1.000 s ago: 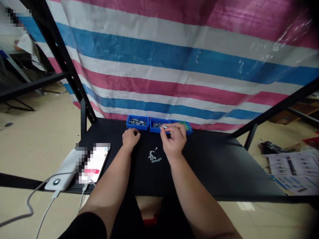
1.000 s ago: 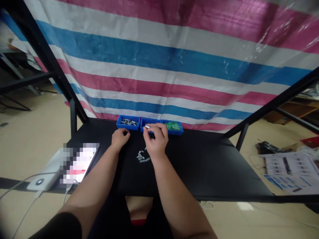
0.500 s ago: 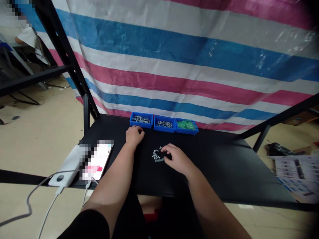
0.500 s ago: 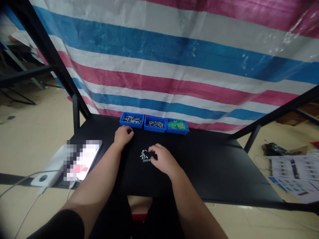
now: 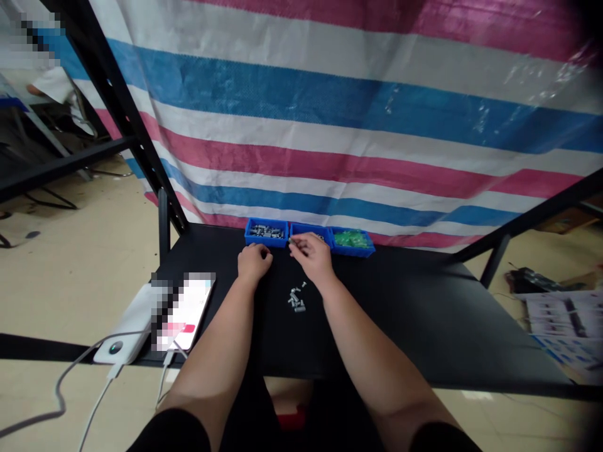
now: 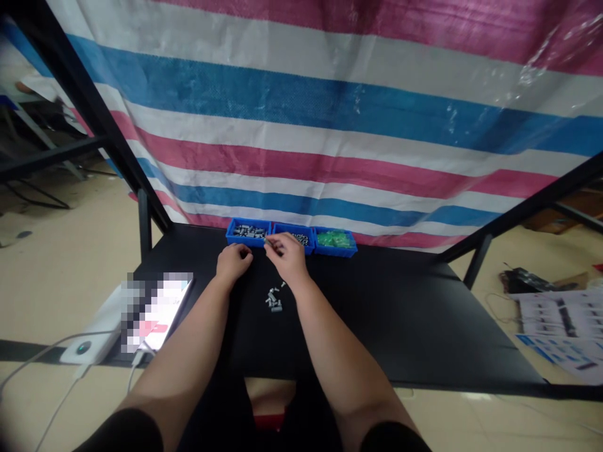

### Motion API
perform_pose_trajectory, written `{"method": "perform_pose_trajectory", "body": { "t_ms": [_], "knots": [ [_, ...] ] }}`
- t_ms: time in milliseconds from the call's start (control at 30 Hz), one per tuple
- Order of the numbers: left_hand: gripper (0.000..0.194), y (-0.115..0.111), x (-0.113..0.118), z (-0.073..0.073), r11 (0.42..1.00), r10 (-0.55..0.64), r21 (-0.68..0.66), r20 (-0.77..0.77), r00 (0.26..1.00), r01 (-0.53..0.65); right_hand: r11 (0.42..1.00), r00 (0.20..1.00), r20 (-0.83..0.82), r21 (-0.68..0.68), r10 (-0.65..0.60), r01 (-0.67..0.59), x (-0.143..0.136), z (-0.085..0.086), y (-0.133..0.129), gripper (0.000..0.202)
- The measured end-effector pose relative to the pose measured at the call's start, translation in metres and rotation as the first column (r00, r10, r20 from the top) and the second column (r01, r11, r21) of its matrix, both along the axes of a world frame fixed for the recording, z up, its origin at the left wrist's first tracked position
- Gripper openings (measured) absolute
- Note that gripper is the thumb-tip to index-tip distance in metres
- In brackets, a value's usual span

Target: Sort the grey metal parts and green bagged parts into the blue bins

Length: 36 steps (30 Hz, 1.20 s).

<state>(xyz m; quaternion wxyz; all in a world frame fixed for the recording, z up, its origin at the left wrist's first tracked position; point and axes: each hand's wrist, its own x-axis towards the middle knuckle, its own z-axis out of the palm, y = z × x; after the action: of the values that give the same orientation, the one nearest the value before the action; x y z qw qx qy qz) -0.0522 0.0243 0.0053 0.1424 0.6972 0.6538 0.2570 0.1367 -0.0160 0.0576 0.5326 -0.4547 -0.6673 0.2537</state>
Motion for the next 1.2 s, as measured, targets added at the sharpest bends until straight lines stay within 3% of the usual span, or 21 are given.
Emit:
{"method": "perform_pose_trajectory", "body": {
  "t_ms": [67,133,233,300,400,500,633,800,1000,1067,1133,1200],
  "knots": [
    [0.017,0.001,-0.002,0.0,1.0,-0.008,-0.004,0.003,1.0,0.008,0.998,1.0,0.013,-0.067,-0.021,0.022,-0.013,-0.005,0.02,0.041],
    [0.017,0.001,-0.004,0.0,1.0,-0.013,-0.01,0.01,1.0,0.013,0.99,0.991,0.134,-0.136,-0.022,0.04,-0.012,-0.011,0.028,0.047],
    [0.017,0.002,-0.004,0.001,1.0,-0.015,-0.021,0.019,1.0,0.016,0.983,0.944,0.331,-0.175,0.002,0.059,0.009,-0.015,0.015,0.025],
    [0.017,0.001,-0.003,0.001,0.999,-0.021,-0.027,0.021,1.0,0.022,0.966,0.891,0.426,-0.253,0.157,-0.049,0.027,-0.014,-0.003,0.018],
    [0.017,0.001,0.0,0.001,0.999,-0.032,-0.037,0.007,0.999,0.032,0.88,0.761,0.478,-0.402,0.438,-0.254,0.042,-0.007,-0.026,0.02],
    [0.017,0.001,0.002,0.001,0.998,-0.041,-0.04,-0.015,0.999,0.04,0.801,0.64,0.511,-0.51,0.574,-0.312,0.041,-0.002,-0.036,0.028],
    [0.015,0.001,0.002,0.0,0.999,-0.037,-0.039,-0.027,0.999,0.036,0.773,0.538,0.577,-0.576,0.614,-0.265,0.032,0.0,-0.03,0.031],
    [0.015,0.0,0.003,0.003,0.998,-0.045,-0.046,-0.034,0.998,0.043,0.788,0.49,0.625,-0.552,0.608,-0.275,0.029,0.0,-0.017,0.017],
    [0.015,0.0,0.003,0.004,0.998,-0.041,-0.052,-0.013,0.999,0.041,0.697,0.525,0.475,-0.596,0.706,-0.399,0.029,0.012,0.003,0.012],
    [0.016,0.001,0.002,0.004,0.998,-0.045,-0.053,-0.012,0.999,0.044,0.697,0.612,0.387,-0.582,0.69,-0.418,0.026,0.016,0.017,0.009],
    [0.016,0.001,0.002,0.003,0.998,-0.049,-0.049,-0.016,0.999,0.048,0.794,0.783,0.281,-0.461,0.555,-0.397,0.02,0.016,0.034,0.011],
    [0.017,0.002,0.001,0.003,0.998,-0.049,-0.047,-0.015,0.999,0.048,0.915,0.929,0.174,-0.307,0.326,-0.263,0.014,0.011,0.049,0.018]
  ]
}}
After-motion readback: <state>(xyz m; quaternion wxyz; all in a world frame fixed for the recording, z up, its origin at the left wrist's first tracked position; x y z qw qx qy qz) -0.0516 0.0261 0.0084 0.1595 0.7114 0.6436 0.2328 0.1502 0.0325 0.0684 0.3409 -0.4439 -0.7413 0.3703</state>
